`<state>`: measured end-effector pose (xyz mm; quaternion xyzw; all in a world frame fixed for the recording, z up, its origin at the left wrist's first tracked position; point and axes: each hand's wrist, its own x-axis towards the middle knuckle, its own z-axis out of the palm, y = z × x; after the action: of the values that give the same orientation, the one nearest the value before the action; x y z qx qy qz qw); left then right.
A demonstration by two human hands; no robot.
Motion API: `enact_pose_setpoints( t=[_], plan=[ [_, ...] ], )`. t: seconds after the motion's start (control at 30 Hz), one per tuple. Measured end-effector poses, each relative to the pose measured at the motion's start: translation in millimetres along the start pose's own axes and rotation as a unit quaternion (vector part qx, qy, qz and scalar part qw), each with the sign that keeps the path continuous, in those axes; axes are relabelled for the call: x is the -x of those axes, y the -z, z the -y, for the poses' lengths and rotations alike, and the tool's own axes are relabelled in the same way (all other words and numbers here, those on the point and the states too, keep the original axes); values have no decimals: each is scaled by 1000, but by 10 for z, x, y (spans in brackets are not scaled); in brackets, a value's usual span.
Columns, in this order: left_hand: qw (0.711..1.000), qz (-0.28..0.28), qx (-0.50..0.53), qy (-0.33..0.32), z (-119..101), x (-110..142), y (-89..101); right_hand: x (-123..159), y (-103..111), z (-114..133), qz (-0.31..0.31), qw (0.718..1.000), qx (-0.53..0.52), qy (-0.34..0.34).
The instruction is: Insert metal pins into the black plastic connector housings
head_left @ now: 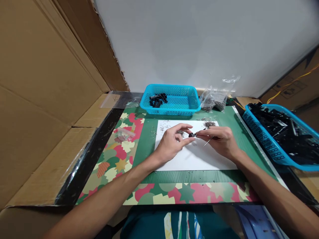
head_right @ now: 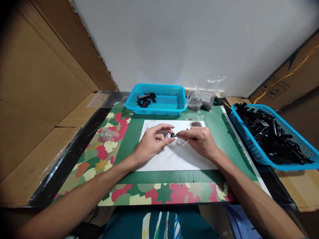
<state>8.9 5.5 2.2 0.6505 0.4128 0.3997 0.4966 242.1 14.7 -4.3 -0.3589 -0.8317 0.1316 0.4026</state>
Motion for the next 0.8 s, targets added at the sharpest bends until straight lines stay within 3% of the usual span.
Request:
enact_pose_setpoints(
  t=[0.17,0.3,0.5,0.67,0.8],
  plan=[
    [980,-49,-174,-77,75,15,26,-46,47,30,56,996,-39,-61],
    [954,-54,-270,-122,147,37,25,-97,114,0,92,986,-70,-117],
    [944,-45,-309,-102,161,34,2,-105,113,-84,14,994,4,-112],
    [940,-38,-318,-120,177,44,-6,-116,11,14,18,971,-129,-203],
    [929,-35,-337,-152,216,53,-18,-114,-150,81,19,960,-186,-209]
  ],
)
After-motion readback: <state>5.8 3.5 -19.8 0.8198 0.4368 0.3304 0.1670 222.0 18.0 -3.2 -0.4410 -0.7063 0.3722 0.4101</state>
